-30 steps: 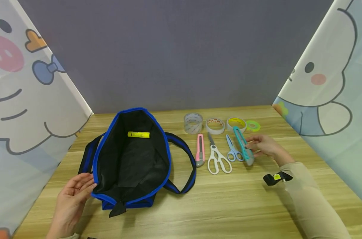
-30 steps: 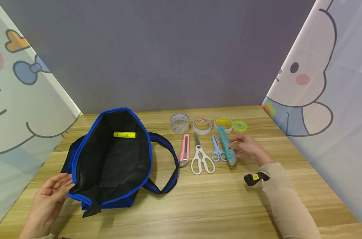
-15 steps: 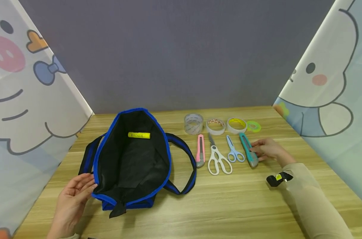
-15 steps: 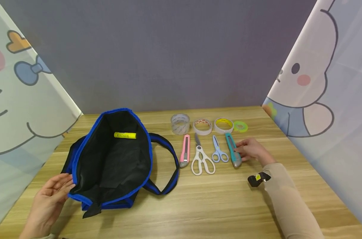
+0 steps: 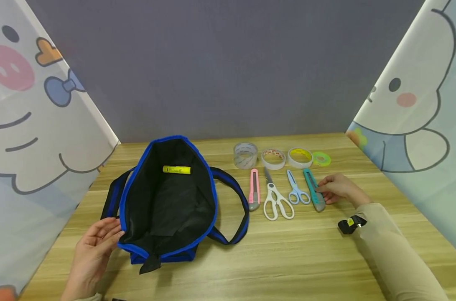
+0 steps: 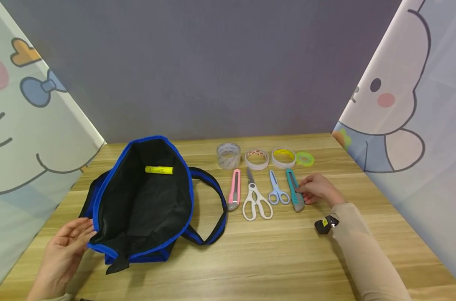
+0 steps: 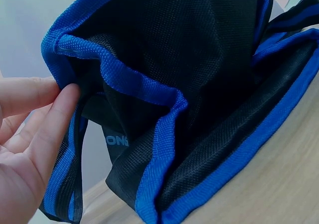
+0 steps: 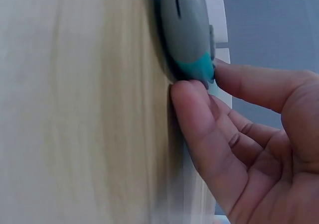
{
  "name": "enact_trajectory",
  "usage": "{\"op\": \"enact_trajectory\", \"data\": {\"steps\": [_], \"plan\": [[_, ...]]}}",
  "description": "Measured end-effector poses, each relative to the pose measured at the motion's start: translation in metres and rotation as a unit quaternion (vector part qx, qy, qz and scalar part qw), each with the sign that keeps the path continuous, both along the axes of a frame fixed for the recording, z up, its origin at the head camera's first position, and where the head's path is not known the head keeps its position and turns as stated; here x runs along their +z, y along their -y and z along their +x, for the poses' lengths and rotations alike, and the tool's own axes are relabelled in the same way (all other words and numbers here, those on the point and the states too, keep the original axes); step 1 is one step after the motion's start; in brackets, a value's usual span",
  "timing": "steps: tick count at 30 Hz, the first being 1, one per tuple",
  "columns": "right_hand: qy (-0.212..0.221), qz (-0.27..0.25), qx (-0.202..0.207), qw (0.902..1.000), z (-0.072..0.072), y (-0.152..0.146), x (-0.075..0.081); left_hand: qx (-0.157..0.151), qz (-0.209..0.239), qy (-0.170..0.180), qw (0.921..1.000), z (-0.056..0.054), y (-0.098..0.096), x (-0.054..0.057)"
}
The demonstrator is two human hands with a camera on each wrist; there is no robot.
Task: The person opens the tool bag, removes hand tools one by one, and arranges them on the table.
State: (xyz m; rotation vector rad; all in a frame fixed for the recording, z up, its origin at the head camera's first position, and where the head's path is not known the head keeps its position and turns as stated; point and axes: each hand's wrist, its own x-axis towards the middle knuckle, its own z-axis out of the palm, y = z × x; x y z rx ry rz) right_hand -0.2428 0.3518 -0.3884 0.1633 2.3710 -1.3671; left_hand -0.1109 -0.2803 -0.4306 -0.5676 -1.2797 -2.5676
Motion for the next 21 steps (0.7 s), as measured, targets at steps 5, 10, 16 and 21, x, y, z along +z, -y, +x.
{"op": "enact_trajectory", "data": {"steps": [5,10,16,21], "plan": [[0.002,0.000,0.010,0.9999,0.000,-0.003,0.000,0.005,-0.006,0.005,1.0000,0.001,0.000,0.000],[-0.008,0.010,0.017,0.9998,0.001,-0.006,0.007,0.008,-0.006,0.011,0.9999,0.001,-0.001,0.000],[-0.032,0.024,0.027,0.9988,-0.003,0.000,0.022,0.004,-0.006,0.012,0.9999,0.001,-0.001,0.000],[-0.071,0.047,0.055,0.9948,-0.007,0.024,0.042,0.003,0.000,0.009,1.0000,0.000,-0.001,-0.001]]}}
